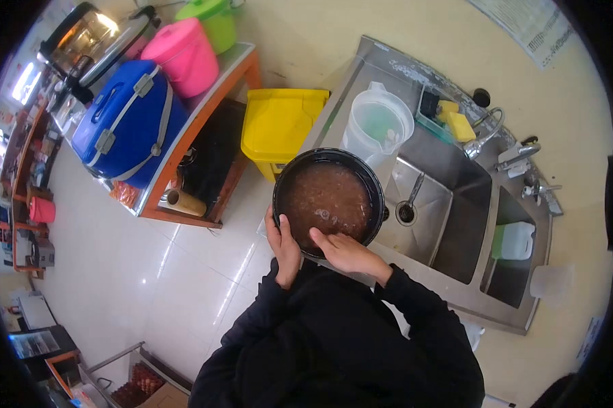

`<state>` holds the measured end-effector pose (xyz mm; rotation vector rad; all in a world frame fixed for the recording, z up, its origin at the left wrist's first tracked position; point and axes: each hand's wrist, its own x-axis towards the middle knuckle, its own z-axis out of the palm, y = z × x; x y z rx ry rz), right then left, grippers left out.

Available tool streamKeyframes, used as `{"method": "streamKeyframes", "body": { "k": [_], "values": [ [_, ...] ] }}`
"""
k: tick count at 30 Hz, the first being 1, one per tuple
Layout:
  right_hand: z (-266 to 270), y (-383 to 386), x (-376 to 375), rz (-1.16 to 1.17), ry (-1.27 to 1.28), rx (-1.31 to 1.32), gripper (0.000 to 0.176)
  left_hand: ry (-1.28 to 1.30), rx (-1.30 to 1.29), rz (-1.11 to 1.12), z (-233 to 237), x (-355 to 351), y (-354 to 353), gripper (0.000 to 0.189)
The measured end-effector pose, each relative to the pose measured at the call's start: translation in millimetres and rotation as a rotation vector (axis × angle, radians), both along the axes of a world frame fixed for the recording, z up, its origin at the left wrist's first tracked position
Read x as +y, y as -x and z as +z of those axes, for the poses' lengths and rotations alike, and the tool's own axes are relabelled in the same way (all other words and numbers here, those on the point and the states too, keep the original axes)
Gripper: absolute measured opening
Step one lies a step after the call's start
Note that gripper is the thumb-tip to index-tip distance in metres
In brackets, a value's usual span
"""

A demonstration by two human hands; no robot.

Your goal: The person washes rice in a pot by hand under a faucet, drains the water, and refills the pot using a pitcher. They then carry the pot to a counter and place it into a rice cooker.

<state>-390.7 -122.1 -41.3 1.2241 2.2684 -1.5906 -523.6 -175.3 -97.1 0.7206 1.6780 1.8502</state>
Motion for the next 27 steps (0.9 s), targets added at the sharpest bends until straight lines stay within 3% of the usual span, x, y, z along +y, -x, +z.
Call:
{"method": "streamKeyframes", "body": {
  "k": [3, 4, 6, 9, 15, 18, 23, 27],
  "values": [
    [-20.9, 23.5, 10.5, -0.077, -0.283, 0.274, 0.039, -0.018, -0.068, -0.064, -8.0, -1.0, 6.5, 0.036],
    [-23.0, 28.2, 17.9, -0.015, -0.431, 0.241, 0.038, -0.027, -0.097, -0.087, -8.2, -1.1, 7.6, 0.036],
    [-25.5, 34.8, 32.2, 0.112, -0.729, 0.166, 0.046, -0.024, -0.075, -0.121, -5.2, -2.7, 8.2, 0.037],
    [-38.4, 35.9, 41.1, 0.371, -0.882, -0.010, 0.056, 0.007, -0.063, -0.201, -0.6, -2.7, 13.5, 0.040],
    [-33.9, 10.3, 40.5, 0.437, -0.705, -0.102, 0.059, 0.070, -0.020, -0.342, 3.3, -5.4, 31.1, 0.046],
    [-34.9, -4.8, 51.6, 0.308, -0.674, -0.105, 0.050, 0.067, -0.015, -0.387, 5.7, -3.6, 37.7, 0.047],
    [-55.8, -4.4, 88.1, 0.065, -0.784, -0.034, 0.045, 0.060, -0.011, -0.385, -29.5, -1.4, 44.5, 0.051],
    [-48.8, 30.3, 97.0, -0.056, -0.763, 0.055, 0.047, 0.101, 0.271, -0.351, -31.9, 0.1, 47.8, 0.051]
  ]
}}
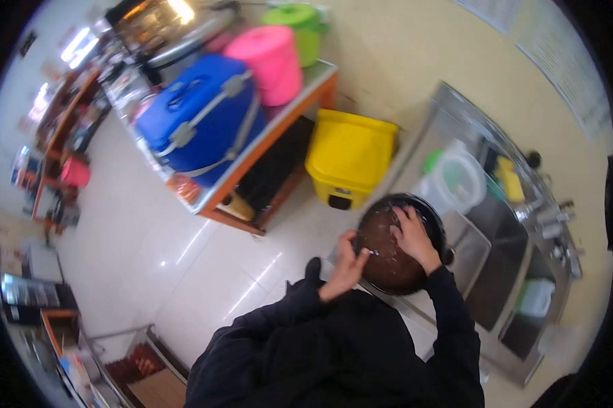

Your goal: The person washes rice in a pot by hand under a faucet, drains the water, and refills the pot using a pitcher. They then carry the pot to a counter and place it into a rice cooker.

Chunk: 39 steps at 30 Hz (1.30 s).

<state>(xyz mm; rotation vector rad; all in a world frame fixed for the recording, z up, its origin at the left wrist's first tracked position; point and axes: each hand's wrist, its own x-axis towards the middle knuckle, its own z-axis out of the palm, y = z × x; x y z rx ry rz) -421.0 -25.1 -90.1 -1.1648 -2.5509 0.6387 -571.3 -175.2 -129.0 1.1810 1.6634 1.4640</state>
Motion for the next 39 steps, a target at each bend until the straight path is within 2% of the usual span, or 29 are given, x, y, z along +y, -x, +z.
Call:
{"method": "streamKeyframes", "body": {
  "k": [3, 6, 10, 14, 20, 21, 24, 28, 32, 36, 39],
  "values": [
    [13.9, 22.2, -16.3, 0.074, 0.045, -0.274, 0.047, -0.042, -0.117, -0.064, -0.8, 2.9, 4.4, 0.050],
    [26.1, 28.5, -38.2, 0.252, 0.033, -0.281, 0.048, -0.030, -0.090, -0.083, 8.6, 1.9, 7.4, 0.048],
    [23.0, 15.0, -63.7, 0.429, 0.092, -0.207, 0.036, -0.035, -0.075, -0.080, 13.4, 3.0, 7.6, 0.047],
    [32.9, -9.6, -69.2, 0.430, 0.133, -0.280, 0.029, -0.043, -0.039, -0.058, 4.1, 5.0, 6.8, 0.046],
    [24.7, -36.1, -29.0, 0.205, 0.042, -0.244, 0.041, -0.035, -0.107, -0.063, 1.9, 6.0, 4.3, 0.045],
    [21.4, -36.0, -20.8, 0.185, 0.030, -0.206, 0.050, -0.028, -0.106, -0.057, 3.6, 5.9, 4.5, 0.045],
    [30.1, -19.1, -12.9, 0.101, 0.091, -0.159, 0.055, -0.026, -0.125, -0.062, 1.8, 7.0, 4.4, 0.045],
    [26.6, 10.2, -17.9, 0.208, 0.038, -0.309, 0.059, -0.048, -0.090, -0.064, 1.7, 8.3, 6.5, 0.045],
    [22.3, 26.7, -38.8, 0.352, 0.001, -0.316, 0.052, -0.027, -0.011, -0.027, -4.2, 8.3, 7.4, 0.046],
    [24.9, 16.0, -62.2, 0.498, -0.032, -0.375, 0.041, 0.015, -0.062, -0.067, -3.2, 6.1, 8.6, 0.049],
    [14.4, -10.1, -72.7, 0.516, 0.022, -0.272, 0.039, -0.002, -0.048, -0.095, 3.7, 7.6, 9.7, 0.046]
  ]
}}
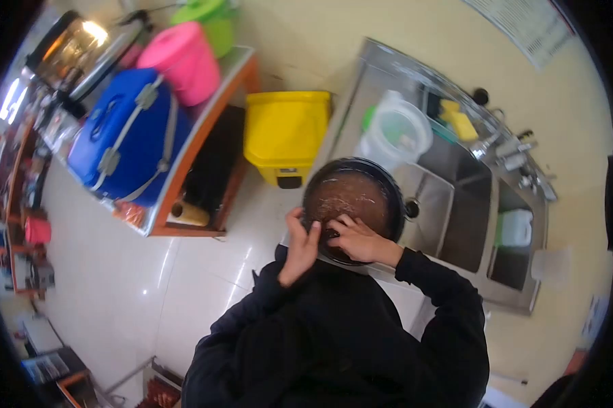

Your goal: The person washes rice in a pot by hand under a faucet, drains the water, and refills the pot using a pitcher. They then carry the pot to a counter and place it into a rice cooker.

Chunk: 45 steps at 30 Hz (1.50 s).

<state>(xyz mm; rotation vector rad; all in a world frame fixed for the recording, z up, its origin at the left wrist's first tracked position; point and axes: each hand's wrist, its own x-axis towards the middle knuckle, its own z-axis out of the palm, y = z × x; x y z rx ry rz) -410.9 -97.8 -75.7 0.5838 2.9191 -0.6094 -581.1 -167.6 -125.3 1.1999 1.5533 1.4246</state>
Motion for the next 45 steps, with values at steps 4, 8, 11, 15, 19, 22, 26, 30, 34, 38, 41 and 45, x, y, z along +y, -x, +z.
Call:
{"method": "streamKeyframes", "body": {
  "k": [4, 8, 11, 15, 19, 22, 26, 30, 34, 38, 41, 45],
  "values": [
    [4.1, -30.8, 8.5, -0.061, 0.042, -0.028, 0.036, 0.014, -0.031, -0.035, 15.4, -0.1, 1.8, 0.046],
    [3.9, -48.4, 36.4, -0.203, 0.105, -0.087, 0.035, 0.044, -0.024, -0.042, 18.4, -0.3, 1.9, 0.045],
    [2.1, -45.4, 51.2, -0.313, 0.004, 0.112, 0.036, 0.061, -0.034, -0.031, 16.0, -0.2, 1.4, 0.044],
    [6.4, -42.2, 61.8, -0.442, 0.025, 0.192, 0.040, 0.102, -0.032, -0.022, 23.9, -0.7, -0.1, 0.043],
    [52.0, -54.1, 67.6, -0.446, 0.217, 0.300, 0.030, 0.083, -0.076, 0.000, 20.8, 0.2, -1.5, 0.041],
    [101.1, -77.8, 61.4, -0.612, 0.492, 0.540, 0.019, 0.086, -0.081, 0.004, 20.5, -0.1, 0.0, 0.040],
    [140.8, -153.1, 51.9, -0.846, 0.448, 0.784, 0.013, 0.130, -0.121, 0.031, 34.0, -0.9, 2.1, 0.035],
    [84.5, -233.6, 49.3, -0.937, 0.657, 1.572, 0.019, 0.109, -0.052, 0.041, 26.7, 0.3, 6.6, 0.031],
    [-113.2, -321.1, 56.7, -1.376, 0.727, 1.482, 0.019, 0.094, -0.051, 0.050, 29.4, -0.3, 5.5, 0.030],
    [-164.2, -335.0, 43.7, -1.396, -0.099, 0.301, 0.023, 0.079, 0.032, 0.084, 25.5, 11.1, 9.5, 0.028],
    [6.0, -281.8, 47.4, -1.358, 0.217, 0.748, 0.027, 0.101, 0.075, 0.110, 32.7, 3.4, 10.2, 0.025],
    [91.4, -265.6, 44.4, -1.118, 0.447, 1.605, 0.019, 0.079, 0.070, 0.132, 26.5, 6.8, 10.5, 0.021]
  ]
}}
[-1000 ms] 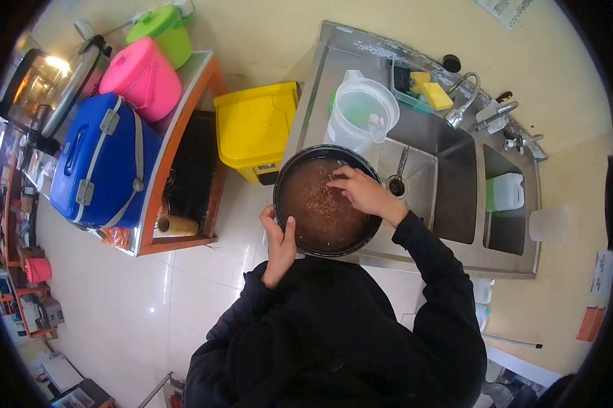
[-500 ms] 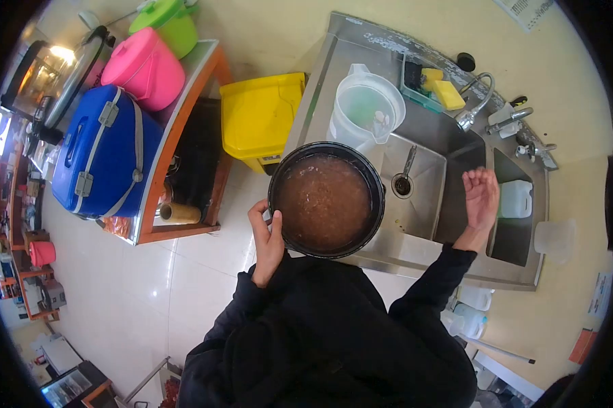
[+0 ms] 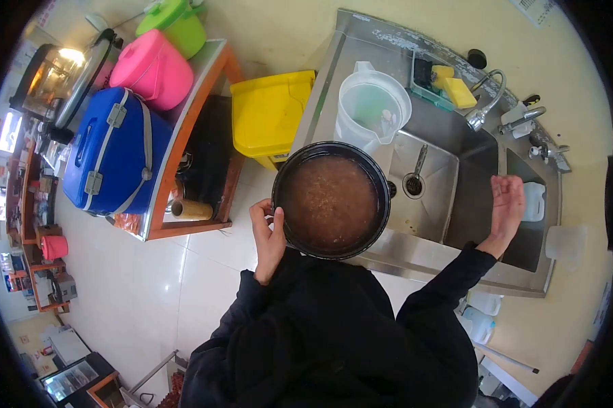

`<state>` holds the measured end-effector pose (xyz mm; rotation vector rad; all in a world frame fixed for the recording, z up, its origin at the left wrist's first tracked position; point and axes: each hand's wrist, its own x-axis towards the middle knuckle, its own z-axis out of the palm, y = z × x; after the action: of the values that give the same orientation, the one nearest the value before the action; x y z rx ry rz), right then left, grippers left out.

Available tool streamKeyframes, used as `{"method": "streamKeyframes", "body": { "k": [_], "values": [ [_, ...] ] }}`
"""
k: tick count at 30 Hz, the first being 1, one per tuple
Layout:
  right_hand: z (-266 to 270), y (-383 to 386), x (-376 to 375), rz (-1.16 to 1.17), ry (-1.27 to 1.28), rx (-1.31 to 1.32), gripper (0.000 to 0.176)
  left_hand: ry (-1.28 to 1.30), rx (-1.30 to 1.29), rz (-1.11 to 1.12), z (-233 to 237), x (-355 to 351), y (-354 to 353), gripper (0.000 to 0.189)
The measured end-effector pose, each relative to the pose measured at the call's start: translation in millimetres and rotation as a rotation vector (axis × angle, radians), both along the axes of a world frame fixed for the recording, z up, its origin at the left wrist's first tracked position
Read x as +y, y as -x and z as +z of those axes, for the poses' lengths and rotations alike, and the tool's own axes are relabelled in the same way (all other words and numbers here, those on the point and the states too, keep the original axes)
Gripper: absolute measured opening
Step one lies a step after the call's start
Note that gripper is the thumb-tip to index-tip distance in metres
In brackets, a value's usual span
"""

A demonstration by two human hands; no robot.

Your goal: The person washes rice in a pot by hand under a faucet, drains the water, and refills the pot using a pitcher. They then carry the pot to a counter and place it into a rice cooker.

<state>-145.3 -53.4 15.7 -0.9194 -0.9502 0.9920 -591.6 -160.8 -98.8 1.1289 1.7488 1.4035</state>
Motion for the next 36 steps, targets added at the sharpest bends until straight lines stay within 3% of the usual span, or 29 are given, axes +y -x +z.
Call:
{"method": "streamKeyframes", "body": {
  "k": [1, 3, 5, 7, 10, 13, 15, 17, 19, 22, 26, 36],
  "values": [
    [2.2, -6.3, 1.3, 0.096, -0.135, 0.162, 0.017, -0.007, 0.019, 0.002, 0.9, 0.6, -0.4, 0.021],
    [-50.6, -7.9, 7.4, 0.237, -0.169, 0.579, 0.014, -0.017, 0.055, 0.006, 3.0, 0.0, -0.8, 0.021],
    [-170.0, -43.7, 21.8, 0.274, 0.294, 0.258, 0.018, -0.012, 0.031, 0.003, 1.8, 0.8, 0.0, 0.021],
    [-179.5, -21.4, 8.7, 0.067, 0.338, -0.281, 0.015, 0.003, 0.015, 0.000, 3.0, -1.7, -0.7, 0.021],
    [-183.6, 62.8, -17.3, -0.265, 0.343, -1.067, 0.016, 0.007, 0.023, 0.000, 6.2, -1.6, -0.2, 0.021],
    [-101.0, 140.3, -18.8, -0.346, 0.167, -0.958, 0.015, -0.013, 0.026, 0.006, 4.3, 1.0, -2.6, 0.020],
    [-66.8, 182.8, -16.8, -0.185, 0.085, -0.905, 0.012, -0.003, -0.008, 0.015, 11.6, -0.3, -5.6, 0.019],
    [-37.9, 222.1, -13.5, 0.239, 0.156, -0.892, 0.009, -0.020, 0.008, 0.003, 5.0, -0.2, -3.2, 0.019],
    [-57.8, 246.6, -2.3, 0.351, -0.211, -1.147, 0.009, -0.040, 0.043, -0.004, 5.4, -0.1, -2.2, 0.020],
    [-75.1, 265.9, 11.7, 0.489, -0.210, -1.420, 0.012, -0.057, 0.073, -0.001, 10.7, -0.2, -2.8, 0.020],
    [-92.3, 275.5, 25.5, 0.582, -0.244, -1.530, 0.012, -0.056, 0.051, 0.003, 10.3, -0.2, -2.2, 0.021],
    [-117.9, 281.1, 33.3, 0.535, -0.309, -1.633, 0.010, -0.092, 0.085, -0.005, 4.7, 1.1, -0.8, 0.021]
  ]
}}
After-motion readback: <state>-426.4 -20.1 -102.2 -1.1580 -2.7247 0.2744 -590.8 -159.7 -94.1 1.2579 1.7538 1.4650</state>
